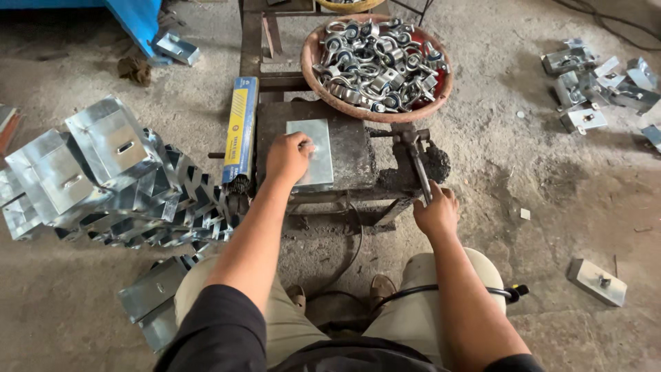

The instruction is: The person repeatedly picks up small metal boxes and metal rings, places the rings on the boxes, and welds them together using a handheld welding torch. After each weld, the person sets the finished unit aside and repeats the process with new parts.

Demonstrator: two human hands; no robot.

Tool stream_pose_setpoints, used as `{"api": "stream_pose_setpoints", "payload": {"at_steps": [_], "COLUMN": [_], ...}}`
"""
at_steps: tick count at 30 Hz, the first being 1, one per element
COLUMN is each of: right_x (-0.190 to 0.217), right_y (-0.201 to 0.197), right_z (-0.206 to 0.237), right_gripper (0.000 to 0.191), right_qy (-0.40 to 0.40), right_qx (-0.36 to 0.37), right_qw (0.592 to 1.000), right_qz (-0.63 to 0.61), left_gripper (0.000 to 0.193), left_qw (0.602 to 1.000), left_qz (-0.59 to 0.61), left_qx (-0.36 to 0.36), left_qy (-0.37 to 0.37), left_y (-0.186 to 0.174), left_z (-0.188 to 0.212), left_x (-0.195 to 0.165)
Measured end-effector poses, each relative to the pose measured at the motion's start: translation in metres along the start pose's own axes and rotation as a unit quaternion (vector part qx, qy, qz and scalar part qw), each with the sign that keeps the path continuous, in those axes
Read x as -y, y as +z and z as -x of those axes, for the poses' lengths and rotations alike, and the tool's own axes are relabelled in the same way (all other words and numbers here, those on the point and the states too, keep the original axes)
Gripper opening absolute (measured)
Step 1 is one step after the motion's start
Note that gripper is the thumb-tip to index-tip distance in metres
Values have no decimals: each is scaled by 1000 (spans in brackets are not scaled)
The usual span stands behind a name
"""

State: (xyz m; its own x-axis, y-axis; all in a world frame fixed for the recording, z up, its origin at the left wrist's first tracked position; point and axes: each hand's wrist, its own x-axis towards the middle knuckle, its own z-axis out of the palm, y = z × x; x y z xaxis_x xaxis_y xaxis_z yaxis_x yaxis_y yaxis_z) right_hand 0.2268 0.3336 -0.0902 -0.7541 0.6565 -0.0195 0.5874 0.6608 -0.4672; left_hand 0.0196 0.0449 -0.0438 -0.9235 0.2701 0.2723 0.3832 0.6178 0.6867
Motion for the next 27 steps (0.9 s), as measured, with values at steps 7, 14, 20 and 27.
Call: {"api": "stream_pose_setpoints", "payload": {"at_steps": [7, 14, 20, 27], "right_x": [-52, -187, -253, -215], "right_y": [-66, -123, -66, -73], "right_z": [18, 75, 115, 96], "right_gripper": [60, 63, 62, 44], "right_qy": [-58, 62, 447, 219], "right_qx": [-35, -69, 133, -34], "right_qw": [994, 985, 783, 719], "right_qz": [-82, 149, -411, -659], "left_gripper": [23, 12, 12, 9], "left_qw": [976, 975, 974, 969], "left_qz": [118, 138, 123, 81], "left_qx": [-180, -173, -185, -231], "left_qy": [13, 14, 31, 42], "left_y": [31, 30, 37, 33], "left_z": [-1, -1, -1, -4], "left_x": [4, 15, 19, 17]}}
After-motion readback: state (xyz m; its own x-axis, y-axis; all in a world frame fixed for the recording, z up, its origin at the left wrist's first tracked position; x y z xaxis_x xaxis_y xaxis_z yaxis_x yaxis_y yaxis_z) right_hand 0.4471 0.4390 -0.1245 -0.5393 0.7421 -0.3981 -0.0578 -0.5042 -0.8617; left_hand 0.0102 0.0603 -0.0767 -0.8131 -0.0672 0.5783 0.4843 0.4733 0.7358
